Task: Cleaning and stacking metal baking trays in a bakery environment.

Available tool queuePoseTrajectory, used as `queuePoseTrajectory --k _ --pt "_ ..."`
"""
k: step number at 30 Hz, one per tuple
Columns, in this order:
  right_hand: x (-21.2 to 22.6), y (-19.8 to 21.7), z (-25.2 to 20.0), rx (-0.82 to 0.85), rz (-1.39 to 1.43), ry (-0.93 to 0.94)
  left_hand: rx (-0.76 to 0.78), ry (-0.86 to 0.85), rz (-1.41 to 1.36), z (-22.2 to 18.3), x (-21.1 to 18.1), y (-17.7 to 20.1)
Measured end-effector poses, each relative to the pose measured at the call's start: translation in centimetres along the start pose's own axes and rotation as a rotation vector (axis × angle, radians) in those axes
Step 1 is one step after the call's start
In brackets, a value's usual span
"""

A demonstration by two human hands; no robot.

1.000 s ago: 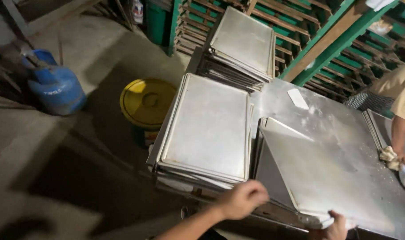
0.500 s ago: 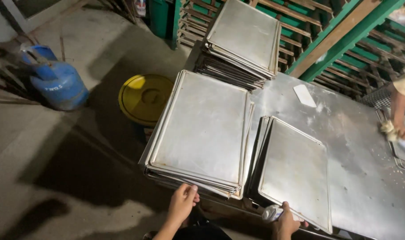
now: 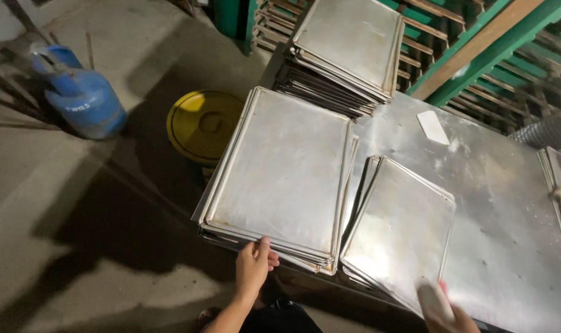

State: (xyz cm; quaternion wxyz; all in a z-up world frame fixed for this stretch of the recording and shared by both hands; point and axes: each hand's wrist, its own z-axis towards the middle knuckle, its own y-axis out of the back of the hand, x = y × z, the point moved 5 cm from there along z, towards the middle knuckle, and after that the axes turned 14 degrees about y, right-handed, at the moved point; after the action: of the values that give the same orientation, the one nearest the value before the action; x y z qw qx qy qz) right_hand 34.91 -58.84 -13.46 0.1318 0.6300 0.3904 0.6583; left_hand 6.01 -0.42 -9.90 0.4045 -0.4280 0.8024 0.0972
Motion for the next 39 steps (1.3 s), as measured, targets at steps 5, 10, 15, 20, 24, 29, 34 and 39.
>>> queuePoseTrajectory --k 5,10,15,20,24,29,34,39 --pt "33.3 -12.5 1.9 -0.052 0.011 -0.058 -0.085 0.037 0.020 -1.0 -0.7 0.0" --pt "46.5 -24.9 6.1 0.104 0.345 0.415 -0.263 -0.066 0.257 0.9 -0.3 0.7" --pt "51.2 -30.0 4.3 0.126 -0.345 0.937 -0.271 -0.035 0.274 0.4 -0.5 0.3" --pt "50.3 -29.8 -1.1 0.271 -0.416 0.994 -0.331 -0.257 0.358 4.7 6.2 0.1" --pt "50.1 -30.0 -2.9 0.277 -0.417 1.011 -0.345 -0.239 0.347 3.5 5.9 -0.2" --pt "48.7 -30.4 -2.1 0.297 -0.465 1.013 -0.355 -0.227 0.225 0.3 3.6 0.2" --pt "47.6 -28.4 3.5 0.341 -0.466 1.034 -0.117 -0.040 -0.113 0.6 4.3 -0.2" --pt "48.2 -24.7 15.0 0.254 -0.493 1.154 -0.043 -0.021 -0.287 0.2 3.9 -0.5"
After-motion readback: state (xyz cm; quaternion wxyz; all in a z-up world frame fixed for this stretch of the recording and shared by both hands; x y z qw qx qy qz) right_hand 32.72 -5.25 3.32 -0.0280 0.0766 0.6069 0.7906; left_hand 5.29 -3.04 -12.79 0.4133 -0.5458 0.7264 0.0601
